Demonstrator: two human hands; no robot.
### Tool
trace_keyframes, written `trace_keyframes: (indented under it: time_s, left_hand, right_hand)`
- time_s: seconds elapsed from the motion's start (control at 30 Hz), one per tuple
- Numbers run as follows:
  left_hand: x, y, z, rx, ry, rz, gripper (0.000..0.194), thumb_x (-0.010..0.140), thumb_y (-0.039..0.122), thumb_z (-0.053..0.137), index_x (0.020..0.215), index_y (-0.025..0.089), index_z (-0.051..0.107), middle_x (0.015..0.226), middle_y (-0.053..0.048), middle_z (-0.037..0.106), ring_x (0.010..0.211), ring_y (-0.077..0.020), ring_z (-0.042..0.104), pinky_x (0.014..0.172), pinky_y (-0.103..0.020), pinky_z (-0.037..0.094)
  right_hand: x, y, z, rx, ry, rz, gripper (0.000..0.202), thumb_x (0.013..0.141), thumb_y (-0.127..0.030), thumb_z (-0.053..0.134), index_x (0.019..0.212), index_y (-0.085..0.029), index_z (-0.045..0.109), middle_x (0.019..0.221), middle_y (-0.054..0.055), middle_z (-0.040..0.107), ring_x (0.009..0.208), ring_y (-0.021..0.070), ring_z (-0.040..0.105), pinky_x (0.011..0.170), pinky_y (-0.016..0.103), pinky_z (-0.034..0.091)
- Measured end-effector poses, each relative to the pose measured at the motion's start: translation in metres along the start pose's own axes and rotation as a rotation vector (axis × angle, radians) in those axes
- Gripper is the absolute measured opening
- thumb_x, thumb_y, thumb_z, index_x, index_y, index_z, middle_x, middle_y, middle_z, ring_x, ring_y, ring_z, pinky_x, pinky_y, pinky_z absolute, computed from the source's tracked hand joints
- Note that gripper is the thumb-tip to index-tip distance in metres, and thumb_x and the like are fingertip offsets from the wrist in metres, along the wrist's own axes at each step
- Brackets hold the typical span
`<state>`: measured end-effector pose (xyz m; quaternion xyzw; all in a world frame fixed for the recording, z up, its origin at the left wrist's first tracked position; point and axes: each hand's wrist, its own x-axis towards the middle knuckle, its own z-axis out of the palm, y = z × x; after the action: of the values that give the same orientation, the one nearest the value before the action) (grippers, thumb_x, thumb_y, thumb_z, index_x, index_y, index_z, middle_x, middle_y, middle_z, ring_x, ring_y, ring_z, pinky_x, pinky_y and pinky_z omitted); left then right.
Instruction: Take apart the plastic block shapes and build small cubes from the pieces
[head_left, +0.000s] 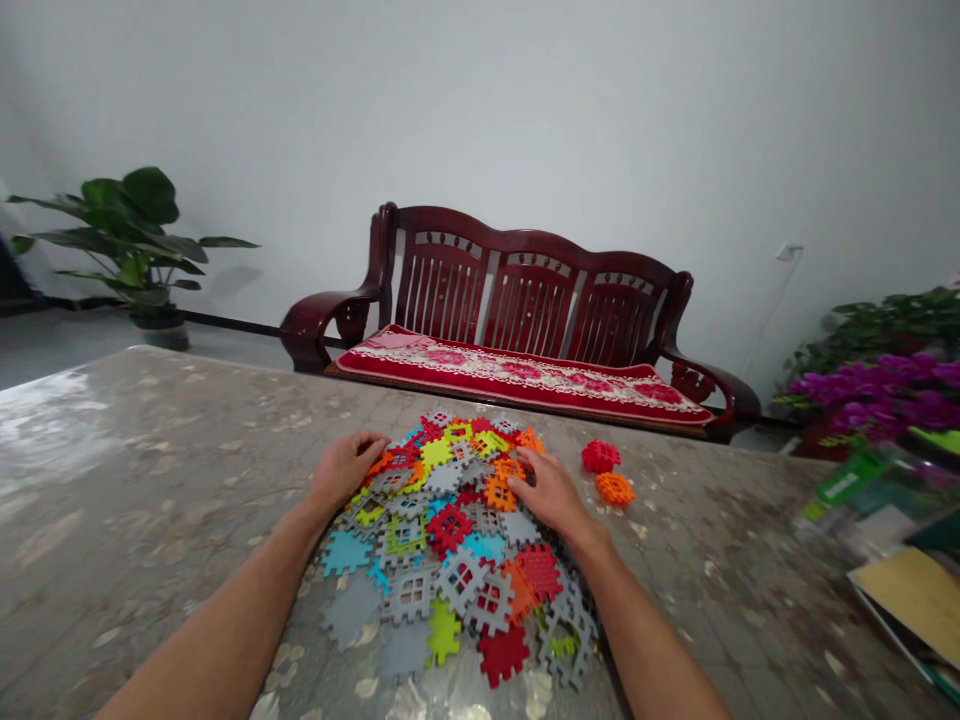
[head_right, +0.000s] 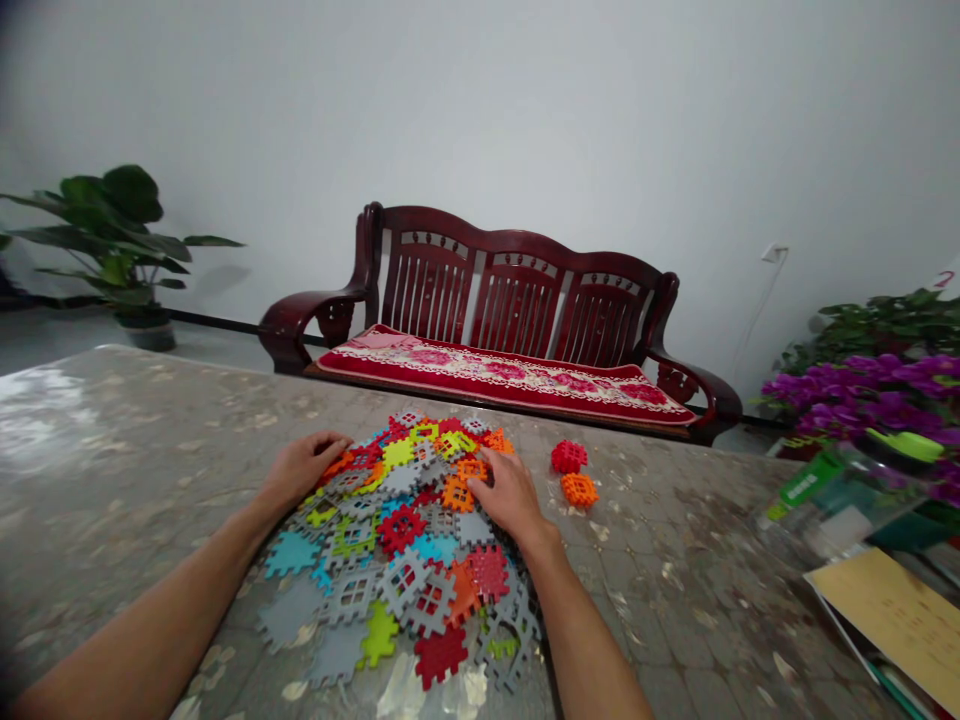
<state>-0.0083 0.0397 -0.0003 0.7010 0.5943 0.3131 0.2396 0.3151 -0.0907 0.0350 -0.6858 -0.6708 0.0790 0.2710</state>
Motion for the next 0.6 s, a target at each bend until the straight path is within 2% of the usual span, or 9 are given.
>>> trace_keyframes:
  time_s: [0.23, 0.37, 0.5, 0.6]
  left_hand:
    - [0.001, 0.000, 0.000, 0.005, -0.010, 0.013, 0.042, 0.082, 0.052, 0.047, 0.094, 0.021, 0.073, 0.091, -0.003, 0.077, 0.084, -0.0222, 0.068, 0.072, -0.027, 0.047]
    - [0.001, 0.000, 0.000, 0.016, -0.020, -0.006, 0.043, 0.083, 0.052, 0.047, 0.095, 0.021, 0.073, 0.091, -0.003, 0.077, 0.085, -0.0224, 0.068, 0.071, -0.027, 0.046]
    - [0.003, -0.002, 0.001, 0.007, -0.026, -0.002, 0.043, 0.083, 0.053, 0.047, 0.095, 0.021, 0.073, 0.092, -0.003, 0.077, 0.086, -0.0223, 0.068, 0.072, -0.027, 0.047]
    - [0.004, -0.004, 0.001, 0.011, -0.023, -0.007, 0.043, 0.082, 0.053, 0.048, 0.095, 0.021, 0.074, 0.092, -0.003, 0.077, 0.085, -0.0227, 0.068, 0.072, -0.027, 0.047]
  right_hand:
    - [-0.003, 0.000, 0.007, 0.005, 0.032, -0.037, 0.040, 0.080, -0.029, 0.064, 0.120, -0.023, 0.068, 0.118, 0.006, 0.070, 0.114, 0.0248, 0.059, 0.102, 0.040, 0.043]
    - [-0.007, -0.003, 0.009, 0.043, 0.095, -0.070, 0.034, 0.081, -0.027, 0.063, 0.115, -0.024, 0.070, 0.117, 0.006, 0.071, 0.114, 0.0237, 0.059, 0.103, 0.039, 0.042]
    - [-0.008, 0.001, -0.002, 0.085, 0.195, -0.020, 0.034, 0.080, -0.029, 0.062, 0.113, -0.024, 0.070, 0.113, 0.006, 0.072, 0.110, 0.0243, 0.060, 0.101, 0.041, 0.044]
    - [-0.007, 0.021, -0.019, 0.140, 0.296, 0.070, 0.037, 0.079, -0.037, 0.061, 0.111, -0.022, 0.070, 0.113, 0.007, 0.072, 0.108, 0.0257, 0.062, 0.100, 0.043, 0.045]
